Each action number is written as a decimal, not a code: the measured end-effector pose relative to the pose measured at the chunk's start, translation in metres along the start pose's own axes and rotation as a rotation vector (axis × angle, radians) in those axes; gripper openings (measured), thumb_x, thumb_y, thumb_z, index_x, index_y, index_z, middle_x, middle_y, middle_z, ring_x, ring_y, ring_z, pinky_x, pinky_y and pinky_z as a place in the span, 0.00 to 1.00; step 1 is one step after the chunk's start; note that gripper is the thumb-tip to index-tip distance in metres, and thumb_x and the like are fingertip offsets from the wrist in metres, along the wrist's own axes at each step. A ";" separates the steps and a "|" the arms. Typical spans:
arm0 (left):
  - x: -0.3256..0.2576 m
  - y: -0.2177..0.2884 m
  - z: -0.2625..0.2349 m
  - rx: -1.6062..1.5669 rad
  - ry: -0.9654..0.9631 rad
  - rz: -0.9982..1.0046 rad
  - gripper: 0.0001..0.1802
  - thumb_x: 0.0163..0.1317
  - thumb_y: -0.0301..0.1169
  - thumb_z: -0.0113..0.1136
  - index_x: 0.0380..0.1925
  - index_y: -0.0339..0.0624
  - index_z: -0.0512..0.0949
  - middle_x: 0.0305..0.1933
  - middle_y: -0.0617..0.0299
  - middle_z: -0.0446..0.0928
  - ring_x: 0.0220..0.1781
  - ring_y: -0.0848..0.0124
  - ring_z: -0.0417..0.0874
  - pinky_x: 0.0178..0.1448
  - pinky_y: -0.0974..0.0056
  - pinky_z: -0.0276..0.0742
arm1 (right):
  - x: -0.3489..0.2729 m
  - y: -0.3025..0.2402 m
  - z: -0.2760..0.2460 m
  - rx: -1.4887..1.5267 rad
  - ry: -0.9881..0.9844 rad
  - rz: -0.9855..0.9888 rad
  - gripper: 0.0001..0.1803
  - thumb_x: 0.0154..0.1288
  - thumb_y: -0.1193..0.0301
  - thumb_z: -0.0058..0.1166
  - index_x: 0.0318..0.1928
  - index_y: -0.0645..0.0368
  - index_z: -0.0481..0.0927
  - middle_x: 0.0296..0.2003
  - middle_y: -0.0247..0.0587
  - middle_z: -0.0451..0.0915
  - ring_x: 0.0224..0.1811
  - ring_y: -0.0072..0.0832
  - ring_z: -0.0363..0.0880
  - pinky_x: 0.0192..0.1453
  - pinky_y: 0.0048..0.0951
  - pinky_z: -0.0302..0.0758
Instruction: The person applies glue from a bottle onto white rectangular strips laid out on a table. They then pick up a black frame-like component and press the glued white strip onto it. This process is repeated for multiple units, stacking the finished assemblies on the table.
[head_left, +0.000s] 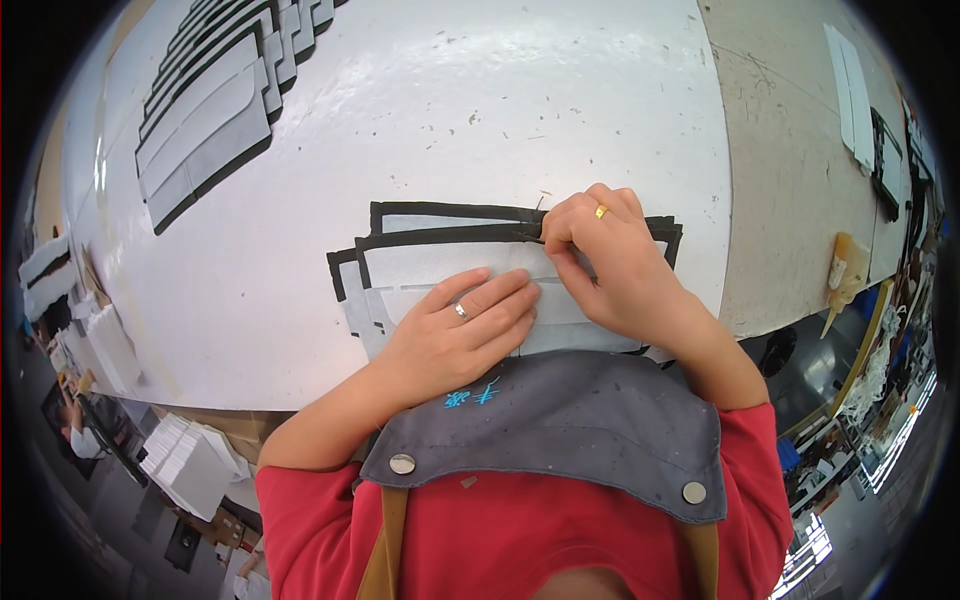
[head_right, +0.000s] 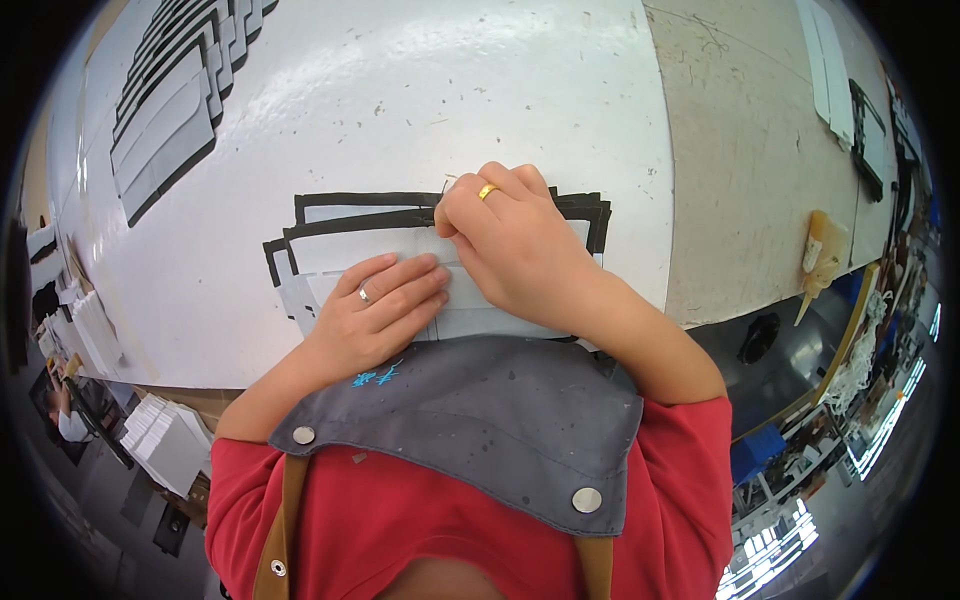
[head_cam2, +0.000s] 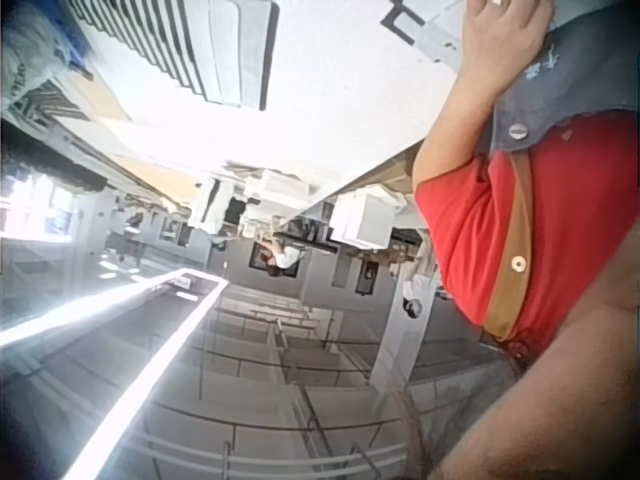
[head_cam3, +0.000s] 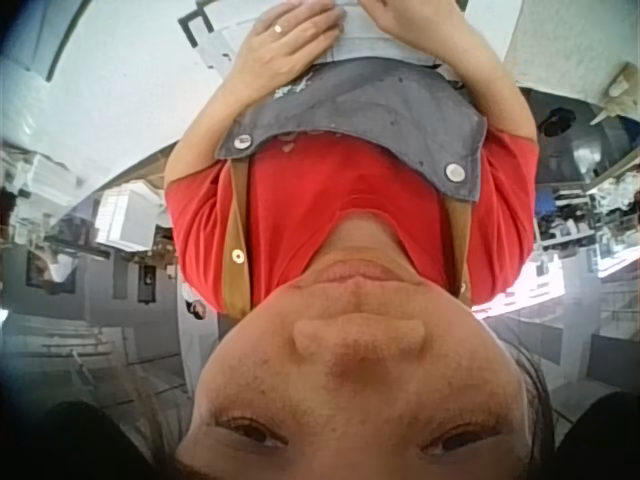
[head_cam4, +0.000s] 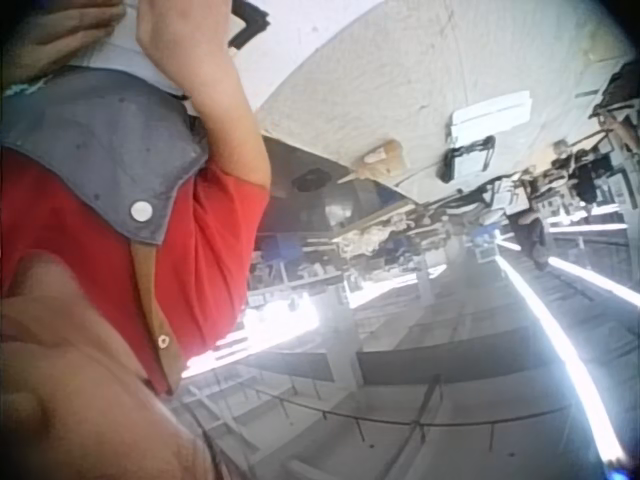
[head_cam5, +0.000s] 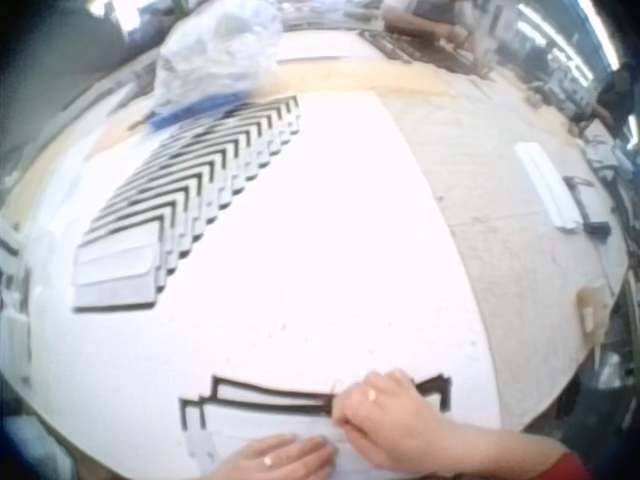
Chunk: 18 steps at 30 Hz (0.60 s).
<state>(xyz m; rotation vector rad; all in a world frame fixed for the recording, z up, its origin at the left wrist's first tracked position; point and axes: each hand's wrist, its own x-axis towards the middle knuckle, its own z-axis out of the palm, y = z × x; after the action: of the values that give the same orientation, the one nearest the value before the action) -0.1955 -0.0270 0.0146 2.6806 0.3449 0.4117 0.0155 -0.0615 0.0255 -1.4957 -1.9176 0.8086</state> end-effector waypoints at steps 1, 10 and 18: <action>0.000 0.000 0.000 -0.002 -0.002 0.000 0.10 0.52 0.28 0.54 0.36 0.45 0.77 0.50 0.67 0.75 0.58 0.74 0.73 0.63 0.64 0.64 | -0.002 0.001 0.001 -0.009 0.010 -0.012 0.13 0.49 0.84 0.53 0.31 0.55 0.68 0.32 0.33 0.74 0.35 0.30 0.69 0.43 0.30 0.59; -0.006 -0.002 0.002 -0.084 0.032 -0.013 0.12 0.51 0.26 0.56 0.37 0.43 0.78 0.51 0.62 0.75 0.57 0.69 0.74 0.63 0.61 0.65 | -0.025 -0.009 0.016 -0.169 0.103 -0.149 0.15 0.47 0.77 0.52 0.40 0.59 0.77 0.41 0.36 0.75 0.43 0.32 0.73 0.48 0.31 0.70; -0.005 0.006 0.006 0.046 0.033 -0.192 0.19 0.49 0.24 0.57 0.44 0.41 0.77 0.56 0.60 0.73 0.62 0.67 0.70 0.67 0.55 0.60 | -0.041 0.002 0.016 -0.206 0.152 -0.105 0.15 0.47 0.80 0.53 0.40 0.61 0.79 0.42 0.34 0.77 0.46 0.31 0.74 0.48 0.30 0.72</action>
<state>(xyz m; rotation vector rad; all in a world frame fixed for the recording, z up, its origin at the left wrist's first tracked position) -0.1968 -0.0358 0.0112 2.6556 0.6226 0.3946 0.0139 -0.1032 0.0105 -1.5128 -1.9925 0.4483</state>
